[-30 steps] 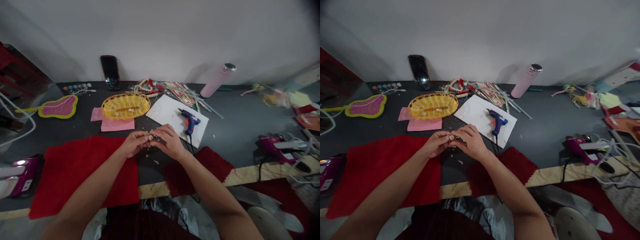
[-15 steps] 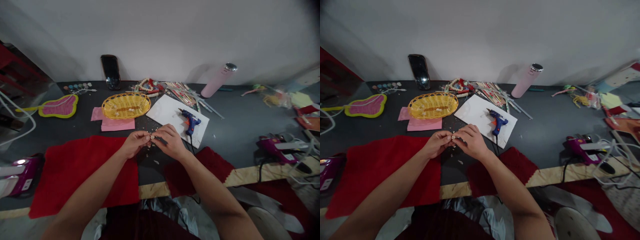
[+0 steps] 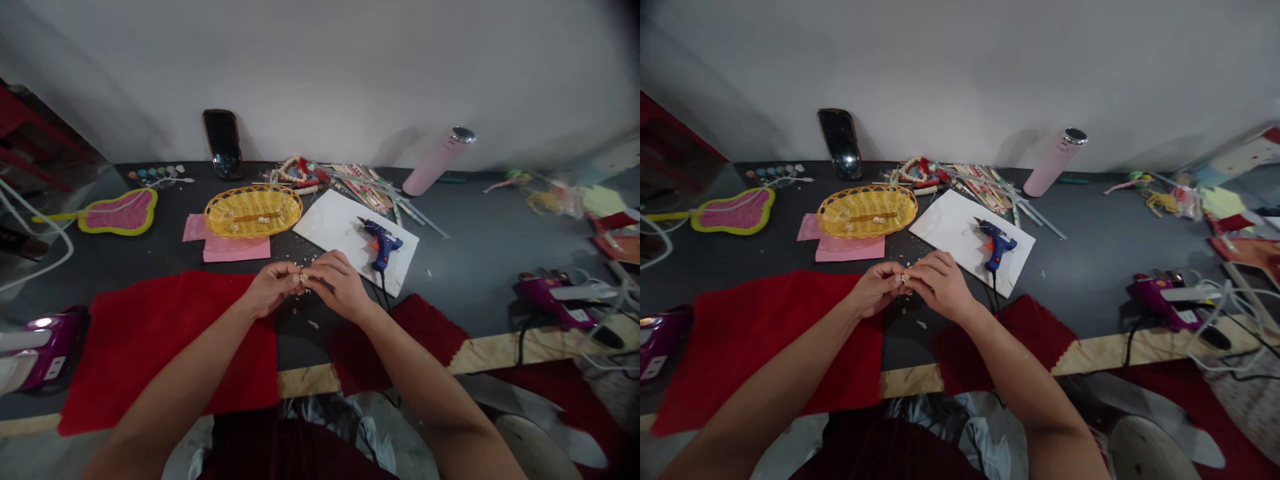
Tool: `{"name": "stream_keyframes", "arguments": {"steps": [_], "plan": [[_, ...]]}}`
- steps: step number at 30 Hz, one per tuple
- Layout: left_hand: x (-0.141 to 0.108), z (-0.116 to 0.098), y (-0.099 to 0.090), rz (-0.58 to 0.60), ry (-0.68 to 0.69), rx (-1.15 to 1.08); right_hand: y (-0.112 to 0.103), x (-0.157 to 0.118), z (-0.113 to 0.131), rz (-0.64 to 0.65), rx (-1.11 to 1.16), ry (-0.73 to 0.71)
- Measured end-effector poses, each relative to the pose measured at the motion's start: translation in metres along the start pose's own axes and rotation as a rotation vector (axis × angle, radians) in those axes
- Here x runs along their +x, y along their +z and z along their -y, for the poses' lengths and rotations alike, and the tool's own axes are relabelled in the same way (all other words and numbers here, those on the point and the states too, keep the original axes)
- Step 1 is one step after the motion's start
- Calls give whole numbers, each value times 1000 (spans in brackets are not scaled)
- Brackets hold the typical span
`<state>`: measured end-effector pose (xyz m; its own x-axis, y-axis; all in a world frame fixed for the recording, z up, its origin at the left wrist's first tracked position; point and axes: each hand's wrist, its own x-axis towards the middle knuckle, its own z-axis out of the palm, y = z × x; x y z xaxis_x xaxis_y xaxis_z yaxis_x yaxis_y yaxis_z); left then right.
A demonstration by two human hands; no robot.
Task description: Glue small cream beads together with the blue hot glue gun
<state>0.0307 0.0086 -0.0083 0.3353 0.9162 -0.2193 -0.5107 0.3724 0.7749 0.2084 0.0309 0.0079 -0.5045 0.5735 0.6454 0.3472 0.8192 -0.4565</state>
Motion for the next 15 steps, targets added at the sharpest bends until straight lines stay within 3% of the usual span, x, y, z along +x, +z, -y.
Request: {"name": "stream_keyframes", "arguments": {"steps": [15], "plan": [[1,5,-4,-16,17,3,2,0,0,14,-4,-9]]}}
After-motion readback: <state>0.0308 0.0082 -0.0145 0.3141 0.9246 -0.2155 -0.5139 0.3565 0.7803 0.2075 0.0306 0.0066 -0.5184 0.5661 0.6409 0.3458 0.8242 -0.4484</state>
